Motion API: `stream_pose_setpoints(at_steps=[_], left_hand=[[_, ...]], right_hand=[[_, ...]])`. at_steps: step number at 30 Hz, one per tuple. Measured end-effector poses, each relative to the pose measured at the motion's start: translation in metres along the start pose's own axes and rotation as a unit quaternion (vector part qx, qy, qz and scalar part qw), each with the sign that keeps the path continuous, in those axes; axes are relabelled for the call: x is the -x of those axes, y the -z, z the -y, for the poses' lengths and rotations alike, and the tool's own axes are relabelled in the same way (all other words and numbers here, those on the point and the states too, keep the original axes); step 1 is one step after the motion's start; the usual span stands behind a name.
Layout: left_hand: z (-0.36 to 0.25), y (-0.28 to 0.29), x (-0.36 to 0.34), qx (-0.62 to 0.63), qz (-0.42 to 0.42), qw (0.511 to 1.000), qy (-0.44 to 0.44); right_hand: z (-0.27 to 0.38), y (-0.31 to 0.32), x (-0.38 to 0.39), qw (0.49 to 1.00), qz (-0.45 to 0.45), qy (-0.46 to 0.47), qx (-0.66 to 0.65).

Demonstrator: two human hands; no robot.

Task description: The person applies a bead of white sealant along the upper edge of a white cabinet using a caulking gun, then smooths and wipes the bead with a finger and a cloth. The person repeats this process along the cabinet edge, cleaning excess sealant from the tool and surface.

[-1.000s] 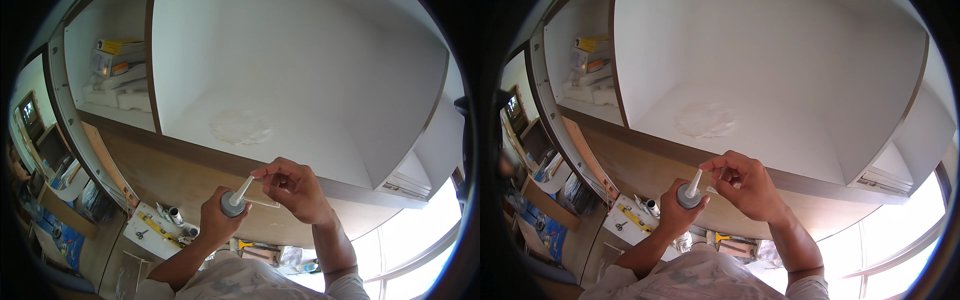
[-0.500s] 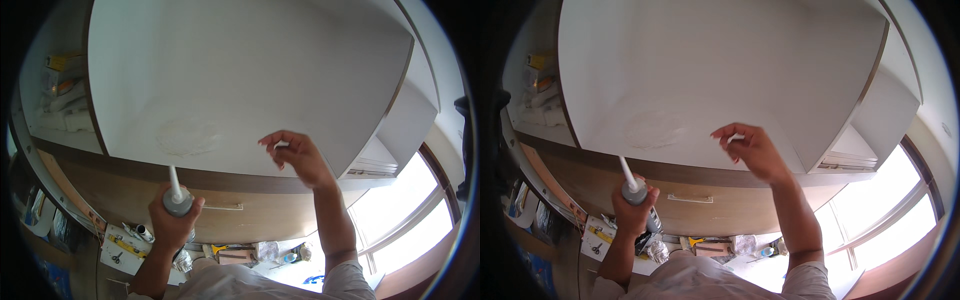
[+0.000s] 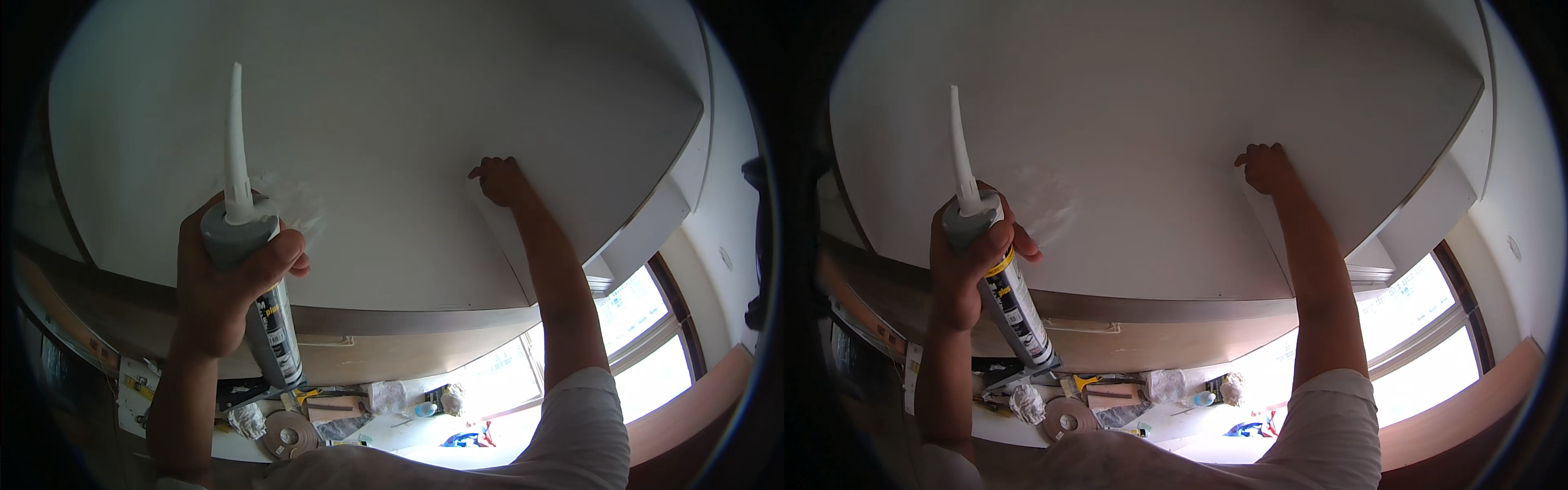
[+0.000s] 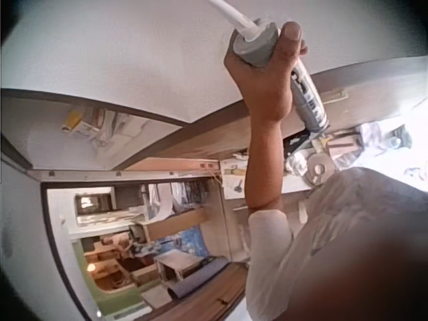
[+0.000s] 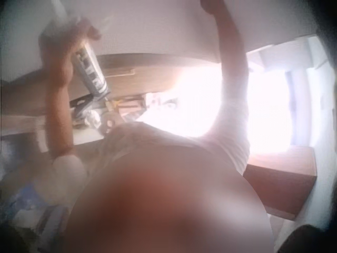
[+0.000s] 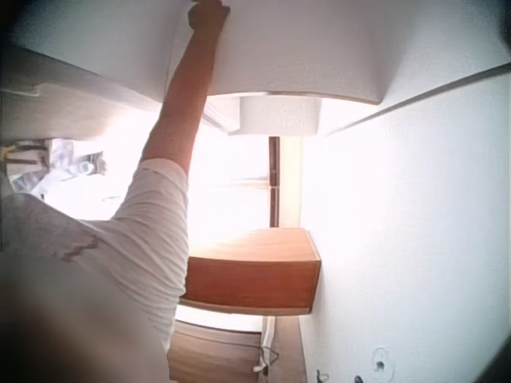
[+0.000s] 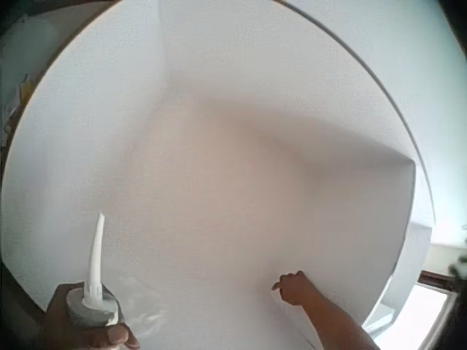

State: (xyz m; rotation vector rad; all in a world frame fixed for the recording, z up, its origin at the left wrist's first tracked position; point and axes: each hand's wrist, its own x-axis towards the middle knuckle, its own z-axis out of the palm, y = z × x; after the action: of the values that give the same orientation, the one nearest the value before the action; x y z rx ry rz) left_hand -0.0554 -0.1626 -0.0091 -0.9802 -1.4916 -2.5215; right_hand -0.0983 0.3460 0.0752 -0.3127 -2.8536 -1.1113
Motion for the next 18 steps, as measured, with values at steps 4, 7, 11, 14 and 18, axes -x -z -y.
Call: stream_pose_setpoints(at_steps=[4, 7, 11, 14, 18], left_hand=[[0.01, 0.005, -0.005, -0.034, -0.053, 0.997, 0.038], [0.02, 0.009, -0.006, -0.066, -0.066, 0.995, 0.038], [0.027, 0.012, -0.004, -0.109, -0.063, 0.992, 0.027], [0.027, 0.013, -0.003, -0.114, -0.077, 0.989, 0.047], [0.026, 0.012, -0.006, -0.134, -0.098, 0.985, 0.044]], right_hand=[[0.004, -0.021, -0.026, 0.996, 0.011, 0.042, 0.075], [0.01, -0.027, -0.038, 0.993, 0.021, 0.054, 0.106], [0.014, -0.03, -0.044, 0.987, 0.018, 0.071, 0.141], [0.016, -0.031, -0.045, 0.986, 0.021, 0.071, 0.148], [0.02, -0.036, -0.044, 0.992, -0.013, 0.066, 0.108]])
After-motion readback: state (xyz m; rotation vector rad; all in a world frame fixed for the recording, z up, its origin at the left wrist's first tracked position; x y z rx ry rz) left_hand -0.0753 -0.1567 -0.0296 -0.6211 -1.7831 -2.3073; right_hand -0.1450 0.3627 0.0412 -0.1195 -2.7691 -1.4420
